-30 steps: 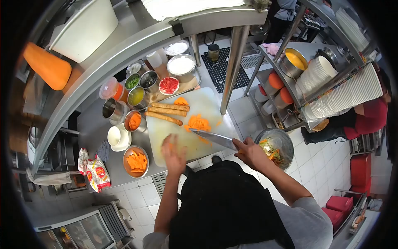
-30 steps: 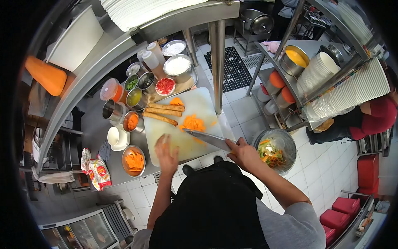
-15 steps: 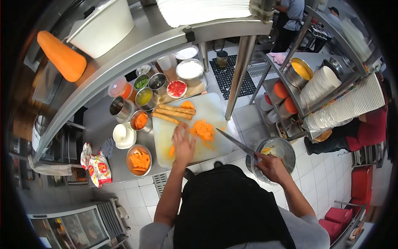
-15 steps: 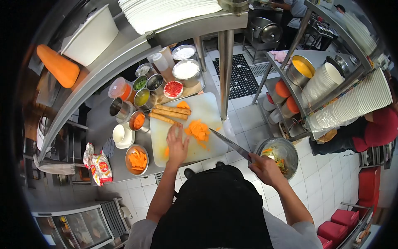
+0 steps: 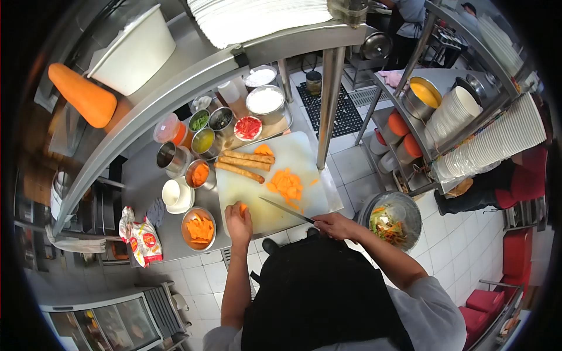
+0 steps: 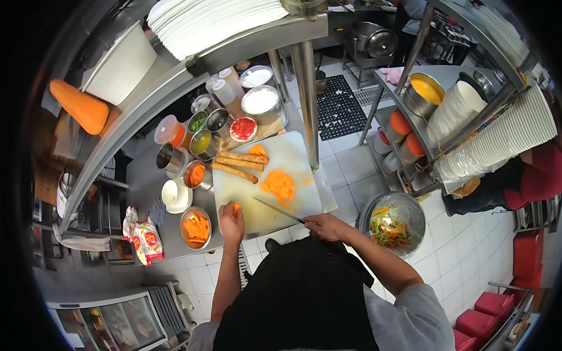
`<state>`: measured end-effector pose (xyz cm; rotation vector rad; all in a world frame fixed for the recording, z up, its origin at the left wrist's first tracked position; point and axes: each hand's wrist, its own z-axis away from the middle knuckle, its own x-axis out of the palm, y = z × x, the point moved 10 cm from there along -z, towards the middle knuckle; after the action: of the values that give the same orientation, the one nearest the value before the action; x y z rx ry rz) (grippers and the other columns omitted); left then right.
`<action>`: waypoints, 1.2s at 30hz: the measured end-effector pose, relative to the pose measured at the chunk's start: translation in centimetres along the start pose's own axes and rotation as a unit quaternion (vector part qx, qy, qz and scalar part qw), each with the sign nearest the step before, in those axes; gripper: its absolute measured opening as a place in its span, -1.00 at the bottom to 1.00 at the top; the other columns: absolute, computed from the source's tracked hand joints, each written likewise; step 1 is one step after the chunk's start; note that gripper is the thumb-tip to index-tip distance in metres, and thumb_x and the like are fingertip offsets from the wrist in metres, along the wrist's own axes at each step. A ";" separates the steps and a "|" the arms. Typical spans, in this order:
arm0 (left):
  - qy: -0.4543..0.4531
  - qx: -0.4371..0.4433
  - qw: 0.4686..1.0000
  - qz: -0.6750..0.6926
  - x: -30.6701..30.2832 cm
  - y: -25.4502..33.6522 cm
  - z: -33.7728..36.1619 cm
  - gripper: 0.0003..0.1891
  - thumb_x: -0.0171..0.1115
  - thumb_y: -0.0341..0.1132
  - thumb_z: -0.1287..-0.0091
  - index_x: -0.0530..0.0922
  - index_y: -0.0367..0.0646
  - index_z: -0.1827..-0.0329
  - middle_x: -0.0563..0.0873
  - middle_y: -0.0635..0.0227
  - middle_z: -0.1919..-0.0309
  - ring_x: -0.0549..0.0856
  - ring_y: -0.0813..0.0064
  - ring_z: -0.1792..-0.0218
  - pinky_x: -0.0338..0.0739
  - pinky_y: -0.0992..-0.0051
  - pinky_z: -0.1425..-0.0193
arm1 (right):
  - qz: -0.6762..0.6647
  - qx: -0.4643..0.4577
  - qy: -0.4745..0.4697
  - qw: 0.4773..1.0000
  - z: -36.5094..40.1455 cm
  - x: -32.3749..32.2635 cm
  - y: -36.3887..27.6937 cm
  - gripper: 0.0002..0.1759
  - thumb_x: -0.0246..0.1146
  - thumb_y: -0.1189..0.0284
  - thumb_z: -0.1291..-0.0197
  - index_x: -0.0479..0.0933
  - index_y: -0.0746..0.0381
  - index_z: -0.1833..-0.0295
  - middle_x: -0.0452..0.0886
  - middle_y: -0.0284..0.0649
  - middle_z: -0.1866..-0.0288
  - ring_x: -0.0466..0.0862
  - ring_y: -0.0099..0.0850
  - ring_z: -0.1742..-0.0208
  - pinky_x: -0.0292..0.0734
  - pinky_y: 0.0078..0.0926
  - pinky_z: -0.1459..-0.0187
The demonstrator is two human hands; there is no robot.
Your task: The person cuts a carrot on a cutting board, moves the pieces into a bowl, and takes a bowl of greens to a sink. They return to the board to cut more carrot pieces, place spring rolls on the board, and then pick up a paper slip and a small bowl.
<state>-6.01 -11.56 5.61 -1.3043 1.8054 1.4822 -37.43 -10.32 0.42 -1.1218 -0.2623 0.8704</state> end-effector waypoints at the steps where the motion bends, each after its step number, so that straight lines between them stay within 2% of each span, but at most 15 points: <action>1: 0.004 -0.008 0.999 0.032 -0.9 1.2 -0.4 -0.66 0.36 -0.43 -0.34 0.67 -0.33 -0.15 0.67 -0.01 0.09 0.64 -0.06 -0.01 0.55 0.10 -0.17 | -0.008 0.020 0.000 1.000 0.0 -0.2 0.0 -0.51 0.12 0.15 -0.62 0.55 0.21 -0.44 0.74 -0.17 0.29 0.67 -0.41 0.38 0.63 -0.35 0.23; 3: 0.007 -0.011 0.998 0.065 -1.8 3.4 -1.6 -0.67 0.37 -0.43 -0.35 0.67 -0.34 -0.14 0.68 -0.02 0.09 0.64 -0.06 -0.01 0.56 0.12 -0.16 | -0.017 0.038 0.006 0.999 0.0 -0.7 0.4 -0.51 0.12 0.14 -0.62 0.55 0.22 -0.43 0.74 -0.16 0.30 0.67 -0.41 0.37 0.64 -0.36 0.23; 8: -0.023 0.189 0.977 0.095 1.3 12.4 -6.2 -0.68 0.38 -0.49 -0.30 0.69 -0.24 -0.12 0.72 0.04 0.03 0.66 -0.07 0.00 0.58 0.11 -0.15 | -0.018 0.045 0.033 0.998 1.4 -2.0 1.4 -0.51 0.11 0.13 -0.63 0.57 0.23 -0.41 0.73 -0.18 0.31 0.67 -0.45 0.37 0.64 -0.39 0.22; 11: -0.124 0.206 0.970 0.026 9.7 13.7 -9.4 -0.76 0.23 -0.39 -0.39 0.69 -0.24 -0.05 0.72 0.01 0.04 0.66 -0.05 -0.06 0.54 0.02 -0.22 | 0.024 0.028 0.029 0.999 2.1 -1.7 2.5 -0.48 0.10 0.09 -0.64 0.53 0.11 -0.52 0.76 -0.24 0.23 0.64 -0.52 0.39 0.63 -0.44 0.32; 12: -0.101 0.251 0.962 0.015 12.4 13.9 -10.2 -0.78 0.16 -0.37 -0.43 0.69 -0.26 0.01 0.71 0.00 0.06 0.67 -0.05 -0.05 0.55 0.02 -0.22 | 0.031 0.001 0.052 0.998 2.5 -1.8 2.8 -0.48 0.14 0.11 -0.63 0.53 0.13 -0.52 0.75 -0.27 0.23 0.62 -0.55 0.39 0.62 -0.47 0.34; 14: -0.142 0.249 0.958 -0.031 15.8 14.6 -11.3 -0.80 0.14 -0.39 -0.42 0.70 -0.24 0.06 0.71 0.04 0.10 0.68 0.02 -0.04 0.60 0.07 -0.17 | 0.052 0.049 0.048 0.996 4.2 -1.8 1.2 -0.47 0.18 0.14 -0.60 0.53 0.19 -0.51 0.76 -0.28 0.25 0.63 -0.56 0.37 0.64 -0.47 0.30; 19: -0.180 0.280 0.942 -0.038 16.5 15.6 -10.7 -0.75 0.21 -0.47 -0.30 0.68 -0.25 -0.02 0.66 0.11 0.07 0.63 0.04 -0.11 0.57 0.14 -0.23 | 0.124 -0.008 0.107 0.986 4.8 -1.1 0.4 -0.49 0.39 0.18 -0.42 0.63 0.16 -0.38 0.78 0.06 0.25 0.78 -0.11 0.27 0.68 -0.19 0.12; 21: -0.082 0.299 0.949 0.054 12.6 16.4 -10.2 -0.63 0.25 -0.50 -0.26 0.63 -0.24 -0.15 0.62 0.15 -0.02 0.62 0.06 -0.12 0.59 0.13 -0.19 | 0.196 -0.049 0.131 0.970 3.9 -0.7 0.0 -0.47 0.44 0.18 -0.36 0.62 0.12 -0.38 0.75 0.09 0.22 0.76 -0.01 0.22 0.68 -0.12 0.09; 22: -0.114 0.279 0.951 0.074 10.8 16.4 -9.7 -0.57 0.27 -0.44 -0.35 0.57 -0.25 -0.29 0.59 0.13 -0.11 0.59 0.04 -0.17 0.55 0.13 -0.28 | 0.259 -0.082 0.165 0.948 3.6 -0.8 -0.9 -0.44 0.48 0.18 -0.30 0.62 0.08 -0.37 0.72 0.13 0.20 0.74 0.09 0.18 0.68 -0.05 0.06; 26: -0.019 0.254 0.949 0.186 -1.8 16.0 -6.5 -0.64 0.31 -0.40 -0.41 0.62 -0.21 -0.26 0.64 0.17 -0.07 0.66 0.16 -0.14 0.60 0.24 -0.20 | 0.276 -0.092 0.199 0.936 2.0 -0.4 -2.1 -0.37 0.56 0.19 -0.15 0.60 -0.01 -0.35 0.65 0.07 0.22 0.73 0.17 0.07 0.65 0.05 0.05; 28: -0.050 0.109 0.950 0.290 -7.2 12.1 -6.1 -0.68 0.32 -0.40 -0.44 0.64 -0.19 -0.23 0.70 0.20 -0.03 0.74 0.31 -0.01 0.65 0.37 -0.07 | 0.294 -0.111 0.196 0.929 1.2 0.1 -3.3 -0.34 0.52 0.23 -0.18 0.54 0.03 -0.40 0.67 0.10 0.15 0.69 0.08 0.08 0.67 0.02 0.06; 30: 0.083 0.053 0.958 0.270 -16.7 7.9 -5.2 -0.74 0.30 -0.46 -0.43 0.67 -0.19 -0.16 0.73 0.22 0.07 0.75 0.39 0.15 0.65 0.44 0.05 | 0.309 -0.133 0.188 0.923 0.5 0.3 -2.5 -0.35 0.52 0.24 -0.17 0.54 0.01 -0.39 0.67 0.08 0.12 0.69 0.07 0.07 0.67 0.02 0.06; 31: 0.275 0.037 0.929 0.244 -28.3 5.1 -4.2 -0.80 0.28 -0.42 -0.47 0.68 -0.23 -0.09 0.75 0.21 0.11 0.73 0.42 0.20 0.63 0.43 0.06 | 0.325 -0.152 0.178 0.916 -1.1 1.0 -3.8 -0.35 0.52 0.24 -0.16 0.54 0.00 -0.38 0.67 0.06 0.09 0.68 0.06 0.06 0.67 0.02 0.07; 32: 0.402 0.098 0.902 0.121 -34.3 3.0 -2.8 -0.85 0.27 -0.41 -0.50 0.68 -0.27 -0.02 0.76 0.24 0.14 0.72 0.44 0.23 0.61 0.46 0.09 | 0.322 -0.118 0.172 0.923 -1.2 1.0 -4.1 -0.36 0.52 0.26 -0.16 0.54 0.00 -0.38 0.68 0.02 0.02 0.68 0.05 0.07 0.68 0.01 0.07; 36: 0.603 0.027 0.768 0.213 -50.4 -8.3 1.3 -0.80 0.24 -0.37 -0.60 0.67 -0.28 -0.14 0.75 0.37 0.10 0.68 0.62 0.16 0.55 0.59 0.10 | 0.385 -0.219 0.181 0.878 -1.7 2.2 -6.3 -0.25 0.57 0.31 -0.01 0.54 0.11 -0.38 0.65 0.07 0.21 0.68 0.06 0.14 0.68 0.01 0.12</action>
<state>23.26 8.80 42.22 -2.1751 3.0414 0.6393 -31.97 -10.90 4.65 -1.8418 0.3538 1.3058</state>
